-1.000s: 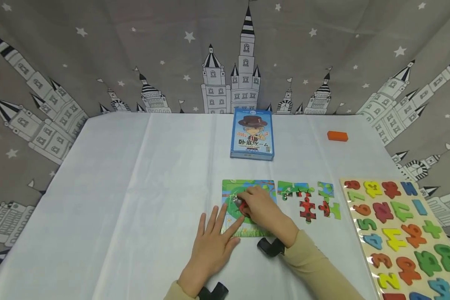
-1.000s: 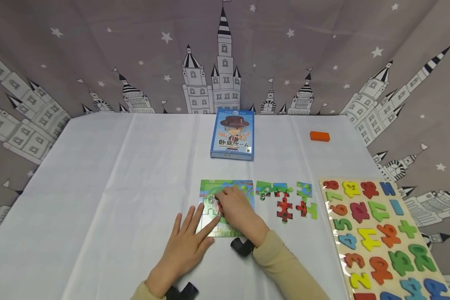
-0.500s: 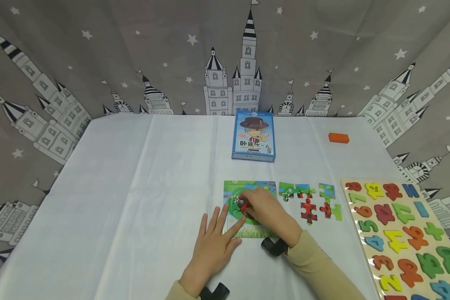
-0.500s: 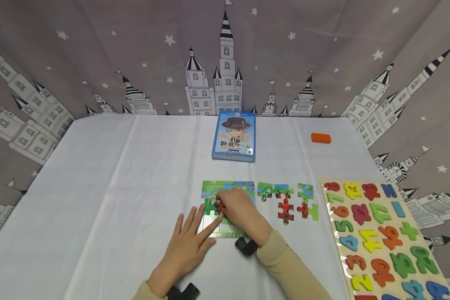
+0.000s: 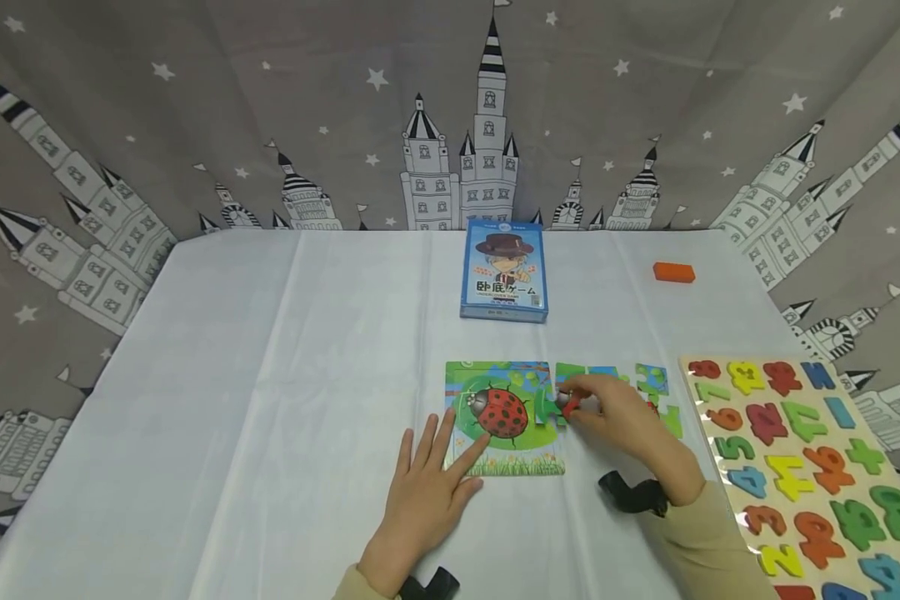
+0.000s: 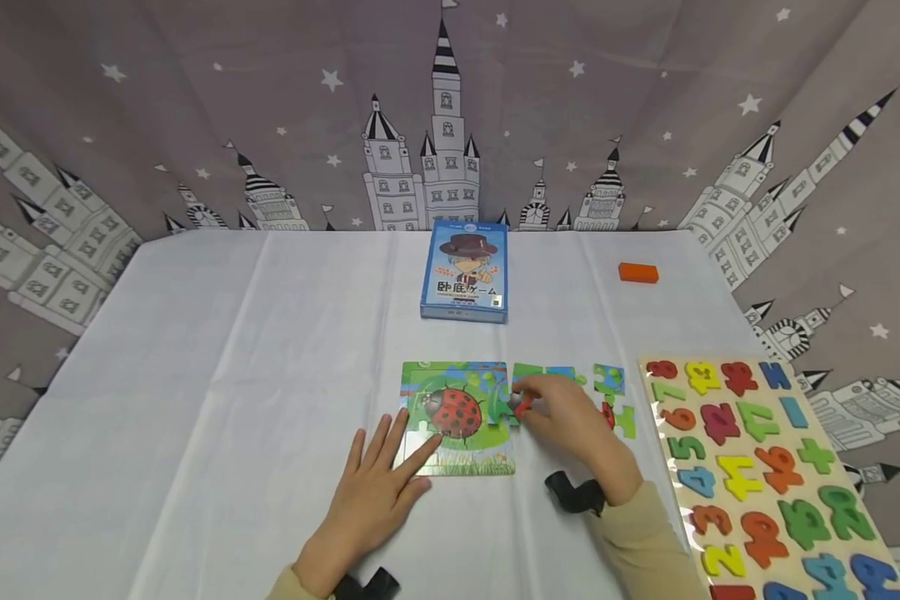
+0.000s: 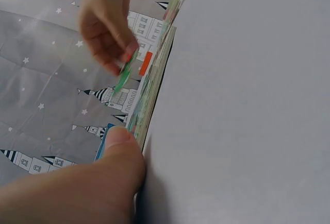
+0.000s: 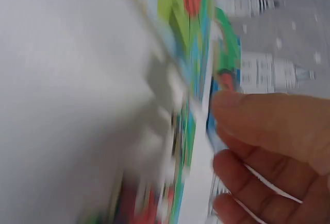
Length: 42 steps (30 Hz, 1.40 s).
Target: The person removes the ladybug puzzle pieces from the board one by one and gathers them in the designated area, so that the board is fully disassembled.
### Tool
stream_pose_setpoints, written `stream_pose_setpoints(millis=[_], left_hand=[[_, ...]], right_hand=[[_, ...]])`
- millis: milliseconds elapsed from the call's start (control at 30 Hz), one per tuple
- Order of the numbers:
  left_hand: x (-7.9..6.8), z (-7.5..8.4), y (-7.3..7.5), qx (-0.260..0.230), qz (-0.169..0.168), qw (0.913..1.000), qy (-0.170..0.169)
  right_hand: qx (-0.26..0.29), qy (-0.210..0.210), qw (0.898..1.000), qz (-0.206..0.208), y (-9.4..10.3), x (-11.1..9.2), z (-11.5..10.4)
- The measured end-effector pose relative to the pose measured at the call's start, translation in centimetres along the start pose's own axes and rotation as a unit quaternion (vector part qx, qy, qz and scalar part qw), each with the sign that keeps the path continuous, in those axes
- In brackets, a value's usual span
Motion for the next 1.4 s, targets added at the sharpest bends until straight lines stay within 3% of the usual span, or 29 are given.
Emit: stream_pose_setpoints(millis=[167, 400, 600, 800, 967, 1400], left_hand=[[-0.2, 0.0, 0.2, 0.001, 0.003, 1.0000, 0.001], [-0.3, 0.0, 0.1, -0.001, 0.006, 1.0000, 0.000], [-0.2, -0.1, 0.0, 0.003, 0.007, 1.0000, -0.001], [-0.1, 0.0, -0.1, 0.005, 0.007, 1.0000, -0.001], [0.1, 0.1, 0.1, 0.001, 0.006, 1.0000, 0.002], [0.1, 0.0, 0.0, 0.005, 0.012, 0.9999, 0.011]], right_hand=[[-0.013, -0.014, 1.000, -0.010, 1.0, -1.5, 2.0], [-0.047, 0.003, 0.999, -0.005, 0.7, -1.8, 2.3], [-0.032, 0.040, 0.998, 0.030, -0.2, -2.0, 1.0], [-0.052, 0.082, 0.995, 0.004, -2.3, -2.0, -1.1], [-0.089, 0.076, 0.993, -0.012, -3.2, -1.7, -1.7], [-0.076, 0.073, 0.994, -0.038, -3.6, -1.9, -2.1]])
Point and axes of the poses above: each hand's wrist, its own x-axis towards the middle knuckle, its own y-axis out of the back of the hand, z = x × y, the point moved 3 cm from there along x, towards the middle knuckle
